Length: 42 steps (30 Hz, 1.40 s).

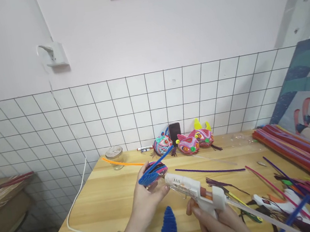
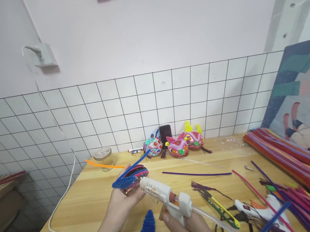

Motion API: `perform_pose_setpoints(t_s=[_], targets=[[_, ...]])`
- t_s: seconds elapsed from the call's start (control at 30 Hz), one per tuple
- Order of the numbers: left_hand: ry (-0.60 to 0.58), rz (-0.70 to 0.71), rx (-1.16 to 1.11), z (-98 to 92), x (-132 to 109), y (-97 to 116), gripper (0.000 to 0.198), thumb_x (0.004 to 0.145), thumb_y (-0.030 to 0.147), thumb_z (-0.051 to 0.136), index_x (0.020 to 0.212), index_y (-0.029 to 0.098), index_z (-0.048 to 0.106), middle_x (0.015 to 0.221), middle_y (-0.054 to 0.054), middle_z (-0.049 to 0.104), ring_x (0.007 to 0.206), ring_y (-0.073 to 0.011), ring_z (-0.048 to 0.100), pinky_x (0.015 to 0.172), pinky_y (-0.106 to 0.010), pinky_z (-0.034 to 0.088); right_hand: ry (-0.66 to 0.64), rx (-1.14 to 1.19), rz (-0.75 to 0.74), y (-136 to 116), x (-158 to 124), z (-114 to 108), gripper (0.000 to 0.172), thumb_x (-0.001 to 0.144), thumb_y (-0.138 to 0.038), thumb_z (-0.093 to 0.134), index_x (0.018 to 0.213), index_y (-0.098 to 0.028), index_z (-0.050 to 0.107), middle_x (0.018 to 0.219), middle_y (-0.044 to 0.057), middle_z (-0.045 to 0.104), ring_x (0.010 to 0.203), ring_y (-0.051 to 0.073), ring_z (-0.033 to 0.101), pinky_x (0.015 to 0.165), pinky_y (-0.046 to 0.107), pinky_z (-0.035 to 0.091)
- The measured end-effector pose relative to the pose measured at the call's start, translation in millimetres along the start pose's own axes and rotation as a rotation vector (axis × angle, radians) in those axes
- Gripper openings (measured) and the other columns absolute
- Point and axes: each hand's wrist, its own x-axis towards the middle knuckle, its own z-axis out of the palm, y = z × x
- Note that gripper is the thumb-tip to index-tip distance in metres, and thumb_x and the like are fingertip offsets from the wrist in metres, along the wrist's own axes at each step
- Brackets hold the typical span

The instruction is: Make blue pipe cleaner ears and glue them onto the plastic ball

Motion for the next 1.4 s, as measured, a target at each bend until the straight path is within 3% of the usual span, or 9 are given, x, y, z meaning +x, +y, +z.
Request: perform_pose_setpoints(t_s=[0.1,0.27,0.5,0.7,0.87,1.13,1.4], targets=[[0.005,-0.002,-0.005,0.9,-0.5,0.8,0.083,0.058,0.02,0.078,0.13,0.024,0.037,0.119,-0.014,0.06,0.106,-0.028,0.058,0.093,-0.042,0.04,-0.001,-0.018,0.016,0.2,-0.6,0.2,0.042,0.082,-0.057,0.042,0.083,-0.017,0.054,0.074,0.002,0.059,0.042,0.008,0.042,0.052,0.025,0.038],[0.019,-0.026,0.013,5.3,-1.8,9.9,0.062,0.053,0.024,0.08,0.11,0.018,0.057,0.108,-0.013,0.066,0.107,-0.0305,0.056,0.092,-0.043,0.041,0.018,-0.056,0.011,-5.4,-1.4,-3.5,0.042,0.083,-0.058,0.04,0.078,-0.018,0.054,0.049,-0.004,0.049,0.043,0.012,0.043,0.056,0.027,0.039],[0.017,-0.032,0.025,7.1,-1.3,11.9,0.049,0.052,0.026,0.08,0.097,0.017,0.064,0.103,-0.012,0.068,0.108,-0.0307,0.055,0.093,-0.043,0.04,0.022,-0.092,0.01,-11.7,-3.3,-4.5,0.04,0.083,-0.057,0.041,0.074,-0.02,0.053,0.043,-0.005,0.045,0.048,0.015,0.045,0.059,0.028,0.038],[0.015,0.001,0.034,6.3,-1.5,8.4,0.057,0.053,0.028,0.08,0.106,0.018,0.061,0.106,-0.012,0.067,0.107,-0.0304,0.056,0.093,-0.043,0.04,0.026,-0.114,-0.008,-11.5,-3.8,-4.1,0.039,0.084,-0.055,0.039,0.071,-0.02,0.05,0.046,-0.003,0.044,0.058,0.018,0.05,0.059,0.027,0.039],[0.042,0.001,0.049,7.7,-2.5,9.4,0.063,0.053,0.029,0.08,0.111,0.019,0.058,0.106,-0.012,0.067,0.107,-0.0307,0.056,0.094,-0.044,0.039,0.008,-0.117,0.008,-12.0,-2.8,-6.1,0.039,0.085,-0.054,0.037,0.071,-0.02,0.049,0.044,-0.004,0.045,0.055,0.017,0.049,0.058,0.028,0.038],[-0.015,0.015,0.041,5.0,-0.5,3.7,0.06,0.06,0.026,0.076,0.116,0.019,0.055,0.115,-0.013,0.063,0.108,-0.0299,0.055,0.093,-0.042,0.04,-0.003,-0.121,0.039,-10.3,-2.4,-3.5,0.039,0.085,-0.055,0.036,0.073,-0.02,0.048,0.044,-0.004,0.043,0.052,0.016,0.048,0.056,0.028,0.038],[-0.02,0.033,0.031,7.0,1.5,4.3,0.064,0.058,0.026,0.078,0.117,0.02,0.054,0.116,-0.013,0.062,0.107,-0.0311,0.056,0.092,-0.043,0.041,0.001,-0.055,0.039,-12.2,-3.2,0.6,0.037,0.084,-0.054,0.04,0.071,-0.02,0.047,0.045,-0.005,0.043,0.046,0.013,0.045,0.049,0.024,0.037]])
